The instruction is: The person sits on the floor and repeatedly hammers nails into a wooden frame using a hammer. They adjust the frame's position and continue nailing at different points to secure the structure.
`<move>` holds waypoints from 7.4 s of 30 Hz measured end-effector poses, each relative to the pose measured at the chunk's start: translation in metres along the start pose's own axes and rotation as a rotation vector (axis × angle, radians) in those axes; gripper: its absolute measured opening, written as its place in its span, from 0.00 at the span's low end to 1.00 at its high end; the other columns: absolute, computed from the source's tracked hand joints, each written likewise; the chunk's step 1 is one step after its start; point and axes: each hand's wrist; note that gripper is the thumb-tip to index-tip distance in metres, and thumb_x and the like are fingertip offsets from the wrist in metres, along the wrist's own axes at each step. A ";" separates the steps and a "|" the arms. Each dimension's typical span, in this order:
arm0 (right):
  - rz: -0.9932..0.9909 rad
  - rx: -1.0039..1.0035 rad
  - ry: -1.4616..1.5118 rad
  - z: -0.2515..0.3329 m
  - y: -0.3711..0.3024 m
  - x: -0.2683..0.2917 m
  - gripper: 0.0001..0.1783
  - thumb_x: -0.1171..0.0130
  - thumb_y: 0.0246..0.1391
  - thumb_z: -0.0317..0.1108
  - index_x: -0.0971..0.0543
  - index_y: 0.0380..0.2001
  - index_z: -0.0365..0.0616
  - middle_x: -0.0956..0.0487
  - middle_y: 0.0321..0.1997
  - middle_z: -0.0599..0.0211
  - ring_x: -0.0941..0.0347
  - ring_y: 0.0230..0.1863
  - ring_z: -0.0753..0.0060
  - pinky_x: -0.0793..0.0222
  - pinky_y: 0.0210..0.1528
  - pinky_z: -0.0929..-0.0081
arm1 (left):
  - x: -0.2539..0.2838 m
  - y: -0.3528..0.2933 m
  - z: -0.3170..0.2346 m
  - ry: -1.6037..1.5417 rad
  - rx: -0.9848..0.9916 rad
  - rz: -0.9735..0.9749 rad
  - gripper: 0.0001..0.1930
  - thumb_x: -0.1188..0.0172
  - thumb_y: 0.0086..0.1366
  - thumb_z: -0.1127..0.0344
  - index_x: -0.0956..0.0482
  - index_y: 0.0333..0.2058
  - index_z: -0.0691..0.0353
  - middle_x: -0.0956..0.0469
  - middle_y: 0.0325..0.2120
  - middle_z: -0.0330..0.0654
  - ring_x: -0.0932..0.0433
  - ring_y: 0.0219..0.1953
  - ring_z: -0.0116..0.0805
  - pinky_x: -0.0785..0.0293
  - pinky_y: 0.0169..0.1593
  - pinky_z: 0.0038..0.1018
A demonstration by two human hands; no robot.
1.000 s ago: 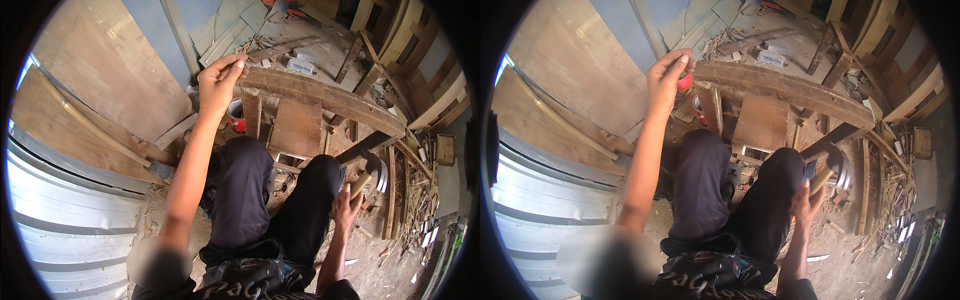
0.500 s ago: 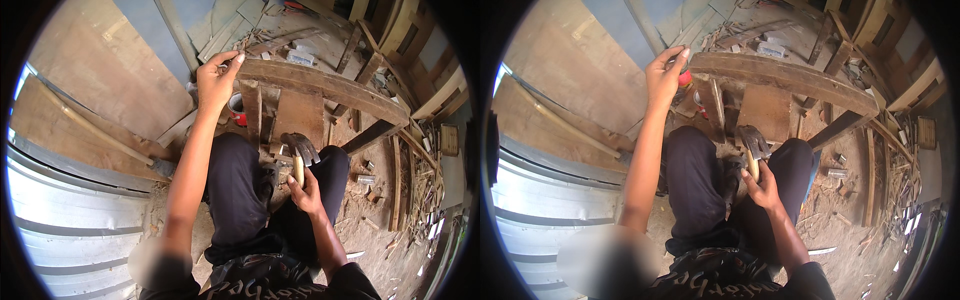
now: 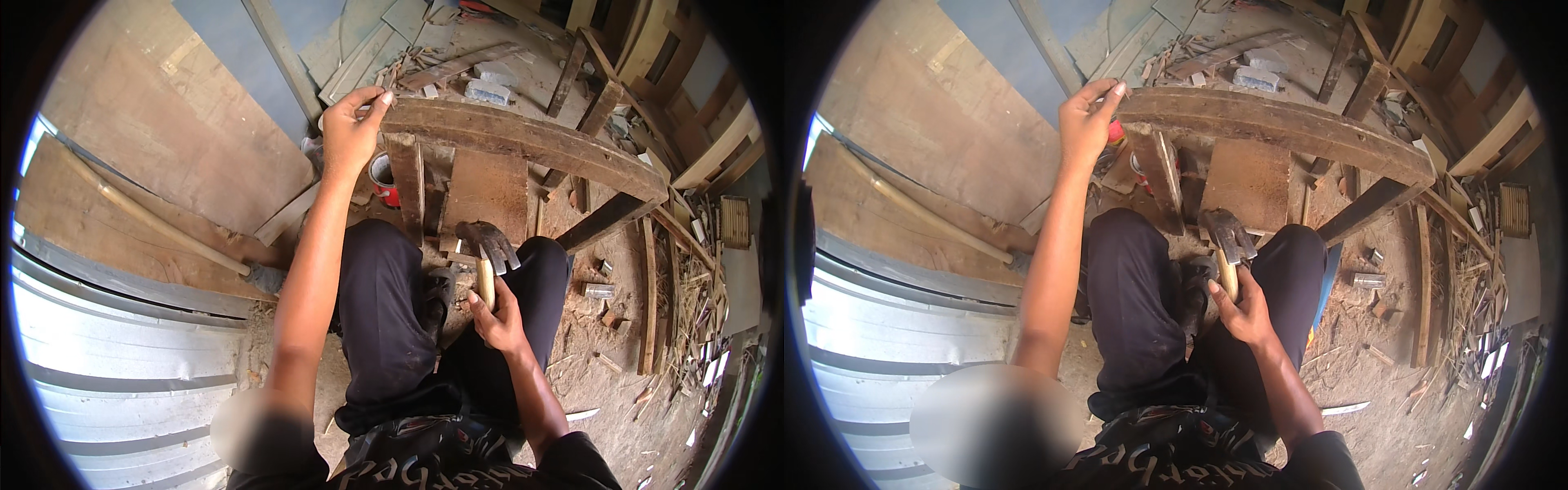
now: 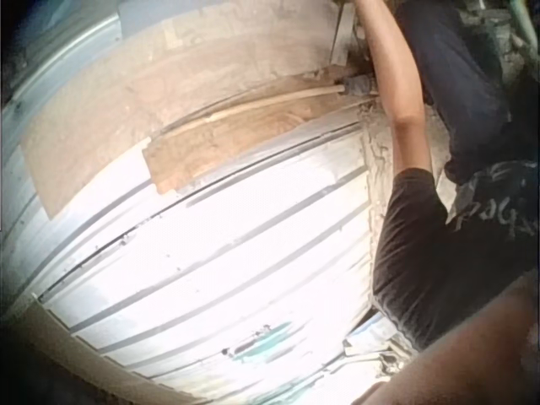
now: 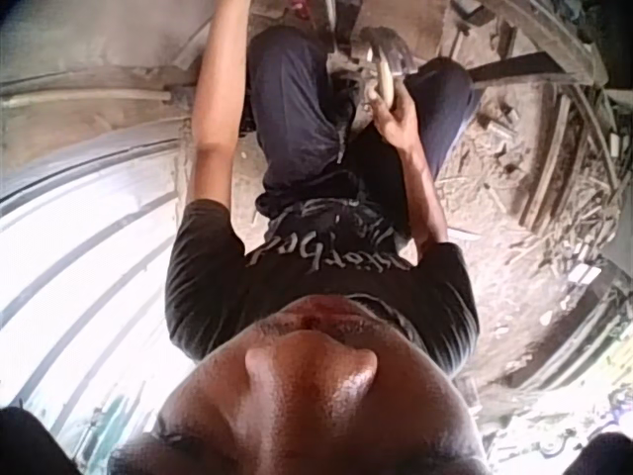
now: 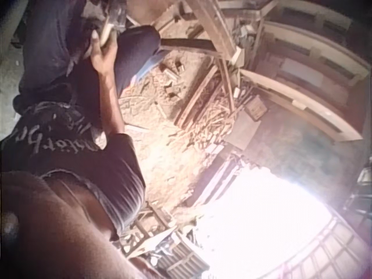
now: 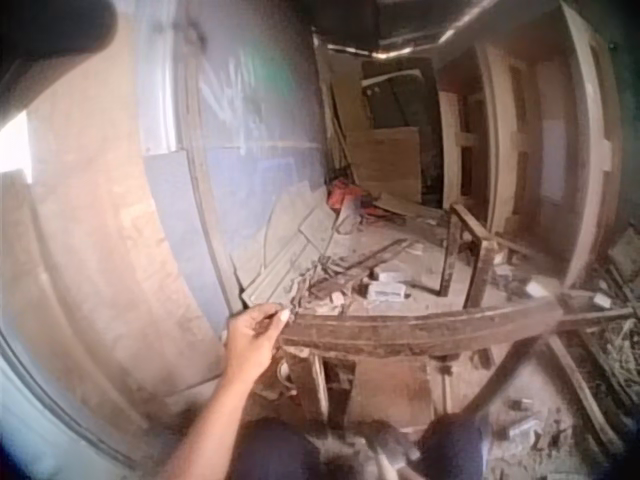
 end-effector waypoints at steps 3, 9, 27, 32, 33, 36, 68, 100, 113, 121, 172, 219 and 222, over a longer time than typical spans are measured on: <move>-0.009 0.027 -0.045 -0.007 0.001 0.001 0.15 0.37 0.64 0.38 0.27 0.43 0.38 0.30 0.25 0.77 0.36 0.23 0.87 0.40 0.24 0.81 | -0.004 -0.002 0.001 0.005 -0.034 -0.018 0.12 0.32 0.66 0.65 0.16 0.41 0.70 0.14 0.35 0.40 0.19 0.38 0.24 0.25 0.44 0.21; 0.018 0.018 -0.083 0.002 -0.001 -0.003 0.17 0.36 0.63 0.39 0.26 0.43 0.37 0.28 0.27 0.75 0.35 0.28 0.86 0.38 0.28 0.80 | -0.005 0.000 0.010 0.030 -0.099 -0.048 0.13 0.32 0.66 0.62 0.14 0.41 0.66 0.14 0.34 0.41 0.18 0.34 0.25 0.23 0.41 0.24; 0.077 0.457 -0.423 0.146 0.026 -0.012 0.17 0.46 0.70 0.39 0.27 0.50 0.34 0.29 0.22 0.75 0.37 0.18 0.86 0.42 0.20 0.82 | -0.012 -0.009 0.018 0.179 -0.275 -0.089 0.14 0.34 0.67 0.62 0.16 0.41 0.69 0.14 0.34 0.45 0.18 0.37 0.29 0.26 0.43 0.25; 0.019 0.477 -0.782 0.234 0.065 -0.028 0.19 0.43 0.67 0.43 0.27 0.38 0.33 0.25 0.23 0.49 0.25 0.26 0.56 0.33 0.31 0.59 | -0.010 -0.010 0.011 0.283 -0.364 -0.122 0.12 0.34 0.65 0.63 0.15 0.40 0.68 0.16 0.33 0.49 0.18 0.36 0.38 0.25 0.42 0.28; 0.022 0.489 -0.809 0.247 0.076 -0.031 0.21 0.43 0.67 0.44 0.27 0.37 0.32 0.25 0.23 0.48 0.24 0.27 0.55 0.33 0.32 0.58 | -0.010 -0.011 0.011 0.298 -0.385 -0.139 0.12 0.33 0.65 0.64 0.15 0.40 0.67 0.16 0.33 0.49 0.18 0.36 0.40 0.25 0.42 0.29; 0.035 0.523 -0.886 0.270 0.098 -0.039 0.23 0.44 0.66 0.46 0.27 0.34 0.31 0.24 0.24 0.44 0.23 0.29 0.52 0.32 0.35 0.56 | -0.013 -0.014 0.009 0.246 -0.287 -0.143 0.12 0.32 0.63 0.65 0.14 0.40 0.68 0.16 0.34 0.51 0.18 0.37 0.42 0.25 0.42 0.30; 0.085 0.524 -1.064 0.287 0.130 -0.048 0.23 0.43 0.61 0.46 0.22 0.40 0.30 0.20 0.29 0.40 0.19 0.35 0.45 0.28 0.40 0.55 | -0.019 -0.015 0.007 0.288 -0.323 -0.217 0.11 0.32 0.63 0.64 0.14 0.38 0.67 0.15 0.31 0.52 0.18 0.32 0.42 0.25 0.39 0.33; 0.154 0.459 -1.171 0.296 0.135 -0.045 0.25 0.47 0.65 0.49 0.21 0.41 0.32 0.20 0.29 0.41 0.21 0.34 0.42 0.28 0.40 0.54 | -0.030 -0.018 0.014 0.128 -0.226 -0.288 0.11 0.32 0.63 0.66 0.14 0.38 0.70 0.18 0.38 0.47 0.18 0.37 0.38 0.22 0.40 0.28; -0.108 0.541 -0.794 0.234 0.115 -0.038 0.26 0.45 0.67 0.51 0.25 0.36 0.33 0.25 0.23 0.56 0.28 0.27 0.66 0.31 0.33 0.60 | -0.025 -0.021 0.012 0.257 -0.318 -0.247 0.13 0.32 0.65 0.62 0.15 0.36 0.69 0.17 0.37 0.48 0.19 0.40 0.41 0.26 0.48 0.32; -0.258 0.467 -0.583 0.197 0.069 -0.002 0.22 0.42 0.67 0.47 0.27 0.38 0.34 0.29 0.22 0.68 0.32 0.24 0.78 0.34 0.26 0.69 | -0.031 -0.013 0.033 0.038 -0.190 -0.201 0.14 0.32 0.65 0.63 0.16 0.40 0.71 0.18 0.39 0.44 0.21 0.46 0.36 0.28 0.52 0.29; 0.028 0.718 -1.139 0.266 0.150 -0.042 0.22 0.43 0.67 0.47 0.25 0.39 0.33 0.27 0.19 0.64 0.31 0.19 0.77 0.36 0.24 0.69 | -0.042 -0.018 0.033 -0.346 -0.049 -0.202 0.10 0.35 0.68 0.65 0.14 0.37 0.68 0.19 0.28 0.32 0.31 0.29 0.16 0.33 0.33 0.18; -0.065 0.841 -1.160 0.267 0.140 -0.046 0.22 0.46 0.68 0.48 0.24 0.40 0.34 0.28 0.19 0.67 0.29 0.21 0.79 0.35 0.21 0.70 | -0.070 -0.012 0.052 -0.154 -0.134 -0.297 0.14 0.58 0.70 0.64 0.29 0.37 0.71 0.30 0.21 0.55 0.32 0.24 0.53 0.33 0.34 0.43; 0.173 0.517 -1.247 0.278 0.137 -0.048 0.23 0.47 0.69 0.48 0.25 0.38 0.32 0.28 0.18 0.63 0.28 0.21 0.72 0.34 0.25 0.65 | -0.066 -0.013 0.051 -0.115 -0.134 -0.312 0.14 0.59 0.70 0.64 0.30 0.37 0.71 0.30 0.20 0.56 0.31 0.24 0.54 0.33 0.34 0.45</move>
Point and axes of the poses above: each hand's wrist, its own y-axis towards the middle knuckle, its own x-axis out of the back of the hand, z = x × y
